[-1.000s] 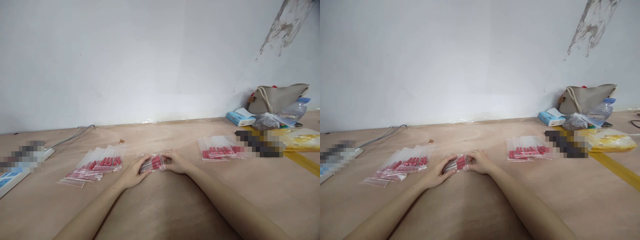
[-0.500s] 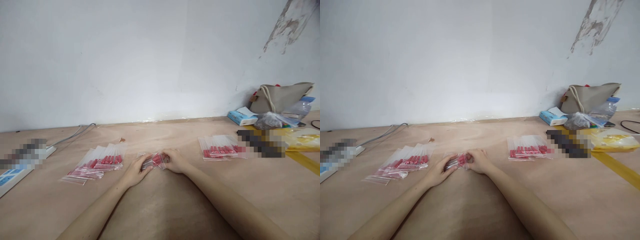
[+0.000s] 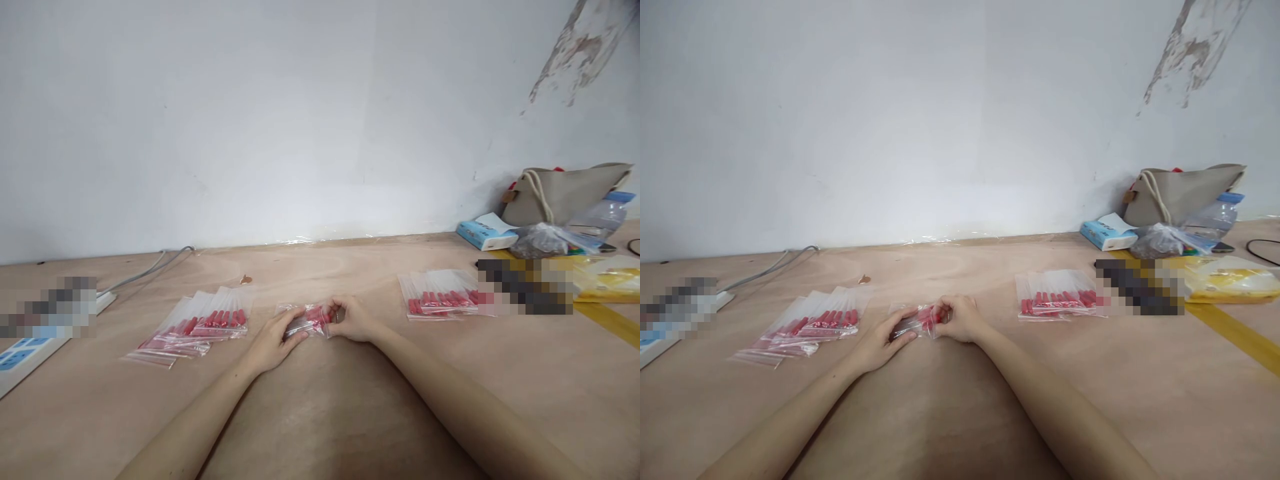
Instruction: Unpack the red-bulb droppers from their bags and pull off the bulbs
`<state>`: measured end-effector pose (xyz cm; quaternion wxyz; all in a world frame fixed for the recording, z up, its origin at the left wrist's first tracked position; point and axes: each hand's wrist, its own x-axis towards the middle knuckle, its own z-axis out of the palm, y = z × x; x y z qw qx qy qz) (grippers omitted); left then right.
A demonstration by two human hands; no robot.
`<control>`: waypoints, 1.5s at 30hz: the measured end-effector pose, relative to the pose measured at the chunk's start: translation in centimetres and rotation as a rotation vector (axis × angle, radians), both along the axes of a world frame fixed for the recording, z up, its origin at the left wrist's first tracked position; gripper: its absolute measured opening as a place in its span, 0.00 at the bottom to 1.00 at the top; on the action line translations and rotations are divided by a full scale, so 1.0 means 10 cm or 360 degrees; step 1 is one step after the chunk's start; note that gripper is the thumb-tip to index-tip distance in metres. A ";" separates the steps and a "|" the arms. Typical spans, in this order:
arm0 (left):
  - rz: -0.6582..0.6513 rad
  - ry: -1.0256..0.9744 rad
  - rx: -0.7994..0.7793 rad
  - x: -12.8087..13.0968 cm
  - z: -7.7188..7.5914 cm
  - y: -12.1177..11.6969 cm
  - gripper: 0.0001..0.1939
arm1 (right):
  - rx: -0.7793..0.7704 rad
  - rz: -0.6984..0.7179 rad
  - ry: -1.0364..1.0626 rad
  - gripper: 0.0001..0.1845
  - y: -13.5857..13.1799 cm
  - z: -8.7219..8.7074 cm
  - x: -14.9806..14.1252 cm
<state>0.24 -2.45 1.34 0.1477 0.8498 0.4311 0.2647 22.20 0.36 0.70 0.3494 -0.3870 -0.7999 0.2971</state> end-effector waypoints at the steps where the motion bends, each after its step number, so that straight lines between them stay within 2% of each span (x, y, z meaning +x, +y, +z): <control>1: -0.0001 -0.0004 0.0002 0.00 0.00 0.00 0.21 | -0.0044 0.0026 0.0009 0.08 0.01 0.01 0.05; 4: -0.0002 0.0000 0.0008 -0.01 -0.01 0.00 0.22 | -0.0133 0.0048 -0.0006 0.10 0.04 0.06 0.22; 8: 0.0000 0.0033 0.0012 -0.01 -0.01 0.01 0.21 | 0.0022 0.0061 -0.0105 0.15 0.04 0.09 0.36; 10: 0.0002 0.0057 0.0016 -0.01 -0.01 0.01 0.21 | 0.0060 0.0121 -0.0117 0.14 0.04 0.07 0.36; 14: 0.0048 0.0094 0.0099 -0.02 0.01 0.00 0.21 | -0.0117 0.0190 0.0089 0.11 0.08 0.03 0.36; 17: 0.0145 0.0145 0.0162 -0.02 0.02 0.00 0.20 | -0.0294 0.0080 0.0270 0.11 0.13 0.03 0.47; 19: 0.0192 0.0165 0.0187 -0.02 0.02 -0.01 0.20 | -0.0326 -0.0014 0.0367 0.12 0.16 0.04 0.58; 22: 0.0210 0.0165 0.0225 -0.02 0.01 0.00 0.19 | -0.0150 -0.0254 0.0470 0.13 0.16 0.05 0.73; 26: 0.0203 0.0158 0.0249 -0.01 0.00 0.01 0.19 | 0.0419 -0.0660 0.0275 0.09 0.08 0.03 0.80; 28: 0.0202 0.0163 0.0239 -0.01 0.00 0.01 0.19 | 0.0656 -0.0694 0.0094 0.08 0.04 -0.01 0.78; 31: 0.0203 0.0172 0.0229 -0.01 0.01 0.00 0.19 | 0.0763 -0.0621 -0.0100 0.09 -0.01 -0.10 0.74; 35: 0.0189 0.0178 0.0216 -0.02 0.00 0.01 0.19 | 0.0699 -0.0608 -0.0317 0.10 -0.04 -0.20 0.67; 39: 0.0210 0.0199 0.0216 -0.02 -0.01 0.01 0.18 | 0.0585 -0.0656 -0.0372 0.11 -0.07 -0.21 0.63; 42: 0.0206 0.0201 0.0205 -0.02 -0.01 0.01 0.18 | 0.0452 -0.0755 -0.0287 0.11 -0.07 -0.19 0.61; 45: 0.0209 0.0199 0.0187 -0.02 0.00 0.01 0.18 | 0.0247 -0.0907 -0.0051 0.12 -0.04 -0.17 0.60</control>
